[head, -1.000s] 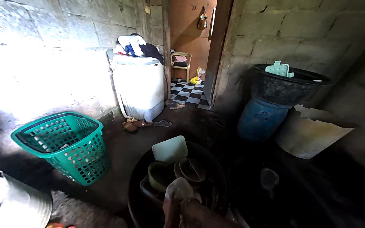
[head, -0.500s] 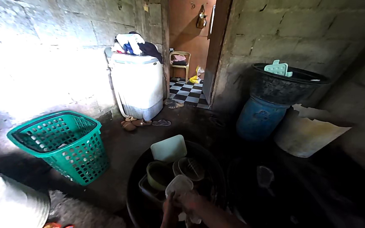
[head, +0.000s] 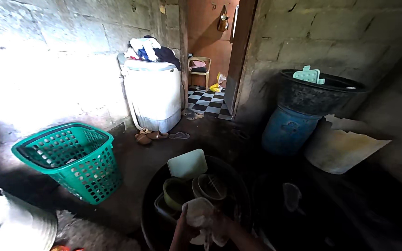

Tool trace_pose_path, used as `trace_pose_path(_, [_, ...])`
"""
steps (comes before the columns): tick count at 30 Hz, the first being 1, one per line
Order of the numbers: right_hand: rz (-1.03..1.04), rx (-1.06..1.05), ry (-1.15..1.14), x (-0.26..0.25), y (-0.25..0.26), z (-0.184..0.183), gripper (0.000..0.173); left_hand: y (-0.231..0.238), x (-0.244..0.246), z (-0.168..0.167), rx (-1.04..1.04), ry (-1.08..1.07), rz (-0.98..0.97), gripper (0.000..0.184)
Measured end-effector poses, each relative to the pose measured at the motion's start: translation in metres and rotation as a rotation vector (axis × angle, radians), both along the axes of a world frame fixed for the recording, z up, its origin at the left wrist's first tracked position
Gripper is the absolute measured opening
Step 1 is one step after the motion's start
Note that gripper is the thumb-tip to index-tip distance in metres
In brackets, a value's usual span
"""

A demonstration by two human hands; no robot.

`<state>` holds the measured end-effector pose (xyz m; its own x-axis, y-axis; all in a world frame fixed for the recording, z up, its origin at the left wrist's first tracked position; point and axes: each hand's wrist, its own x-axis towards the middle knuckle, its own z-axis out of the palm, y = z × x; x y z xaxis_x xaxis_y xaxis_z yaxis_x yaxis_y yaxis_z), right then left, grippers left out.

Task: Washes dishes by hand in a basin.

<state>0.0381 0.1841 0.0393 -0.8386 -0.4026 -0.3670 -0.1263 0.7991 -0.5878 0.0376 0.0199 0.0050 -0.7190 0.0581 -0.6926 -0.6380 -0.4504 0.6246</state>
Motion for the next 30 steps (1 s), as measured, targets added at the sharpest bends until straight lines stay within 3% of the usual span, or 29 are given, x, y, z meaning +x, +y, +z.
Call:
trace_pose_path(2, [-0.187, -0.18, -0.033, 0.0, 0.006, -0.005, 0.042, 0.0, 0.001, 0.006, -0.046, 0.068, -0.061, 0.076])
trace_pose_path(7, [-0.823, -0.857, -0.198, 0.002, 0.029, -0.028, 0.024, 0.006, 0.0, 0.007, -0.122, 0.153, -0.057, 0.067])
trace_pose_path(9, [-0.975, -1.169, -0.298, 0.009, 0.034, -0.025, 0.028, 0.008, 0.001, 0.006, -0.125, 0.14, -0.046, 0.064])
trace_pose_path(11, [-1.01, -1.276, -0.282, 0.012, 0.039, -0.024, 0.032, 0.009, 0.001, 0.007, -0.11, 0.13, -0.036, 0.061])
trace_pose_path(12, [-1.001, -1.235, -0.248, 0.009, 0.04, -0.024, 0.03, 0.01, 0.002, 0.008, -0.108, 0.125, -0.031, 0.059])
trace_pose_path(14, [-0.933, -0.955, -0.117, 0.005, 0.032, 0.0, 0.019, 0.009, 0.003, 0.009, -0.1, 0.131, -0.031, 0.057])
trace_pose_path(16, [-0.666, -0.593, -0.003, -0.003, 0.032, 0.018, 0.035, 0.007, 0.004, 0.011, -0.087, 0.16, -0.037, 0.06])
trace_pose_path(20, [-0.08, -0.084, 0.077, -0.006, 0.026, 0.027, 0.042, -0.003, 0.004, 0.014, 0.019, 0.191, -0.064, 0.068])
trace_pose_path(25, [0.299, 0.186, 0.113, 0.009, 0.013, 0.04, 0.041, -0.005, -0.001, 0.006, 0.051, 0.055, -0.061, 0.038])
trace_pose_path(28, [0.258, 0.163, 0.134, 0.002, 0.024, 0.046, 0.059, -0.002, 0.0, 0.002, -0.017, 0.086, 0.023, 0.033])
trace_pose_path(30, [0.138, 0.102, 0.185, -0.009, 0.035, 0.05, 0.06, -0.001, -0.001, 0.0, -0.105, 0.161, 0.069, 0.033])
